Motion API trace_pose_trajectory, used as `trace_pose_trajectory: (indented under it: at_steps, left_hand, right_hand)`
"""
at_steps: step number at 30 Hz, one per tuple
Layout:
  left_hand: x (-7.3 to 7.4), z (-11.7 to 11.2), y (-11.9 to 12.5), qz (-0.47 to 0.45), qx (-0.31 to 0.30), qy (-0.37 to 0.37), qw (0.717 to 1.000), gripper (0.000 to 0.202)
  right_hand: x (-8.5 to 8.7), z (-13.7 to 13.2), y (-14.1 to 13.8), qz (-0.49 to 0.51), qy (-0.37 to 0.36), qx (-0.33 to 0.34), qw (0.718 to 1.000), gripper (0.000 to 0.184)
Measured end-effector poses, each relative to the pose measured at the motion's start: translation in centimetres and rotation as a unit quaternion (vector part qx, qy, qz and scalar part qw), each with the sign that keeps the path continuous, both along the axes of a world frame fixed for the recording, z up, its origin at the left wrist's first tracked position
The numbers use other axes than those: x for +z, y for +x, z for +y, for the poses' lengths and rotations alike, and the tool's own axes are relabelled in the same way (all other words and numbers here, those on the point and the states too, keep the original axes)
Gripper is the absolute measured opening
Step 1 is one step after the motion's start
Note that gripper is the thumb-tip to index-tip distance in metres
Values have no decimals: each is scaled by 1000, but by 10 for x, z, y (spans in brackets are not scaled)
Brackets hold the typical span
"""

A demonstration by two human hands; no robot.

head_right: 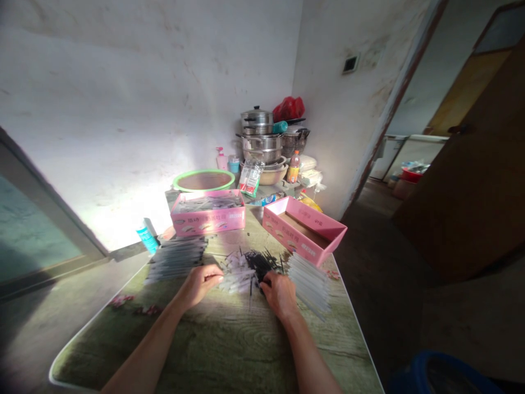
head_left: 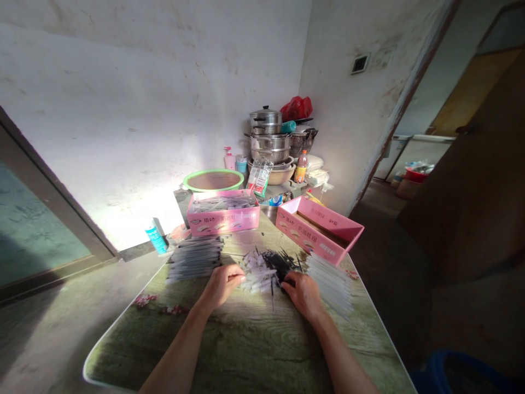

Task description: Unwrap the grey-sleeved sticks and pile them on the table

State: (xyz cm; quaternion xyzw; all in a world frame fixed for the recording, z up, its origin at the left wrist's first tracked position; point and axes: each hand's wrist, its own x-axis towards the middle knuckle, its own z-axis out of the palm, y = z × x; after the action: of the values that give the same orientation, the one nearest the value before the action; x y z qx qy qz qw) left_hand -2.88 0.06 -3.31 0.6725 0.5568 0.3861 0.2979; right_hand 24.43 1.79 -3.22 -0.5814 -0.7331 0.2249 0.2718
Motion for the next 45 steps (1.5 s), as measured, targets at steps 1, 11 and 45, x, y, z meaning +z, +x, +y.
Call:
trace_pose_trajectory:
  at_steps: [1, 11, 45]
  left_hand:
    - [0, 0, 0, 2, 0, -1, 1000, 18]
    - [1, -3, 5, -11, -27, 2, 1000, 17]
    - [1, -2, 0, -1, -27, -20, 999, 19]
  right_hand:
    - [1, -1, -2, -7, -3, 0, 1000, 5]
    - [7, -3, 0, 124, 15, 41, 991, 36]
    - [8, -3, 4, 281, -169, 77, 941, 31]
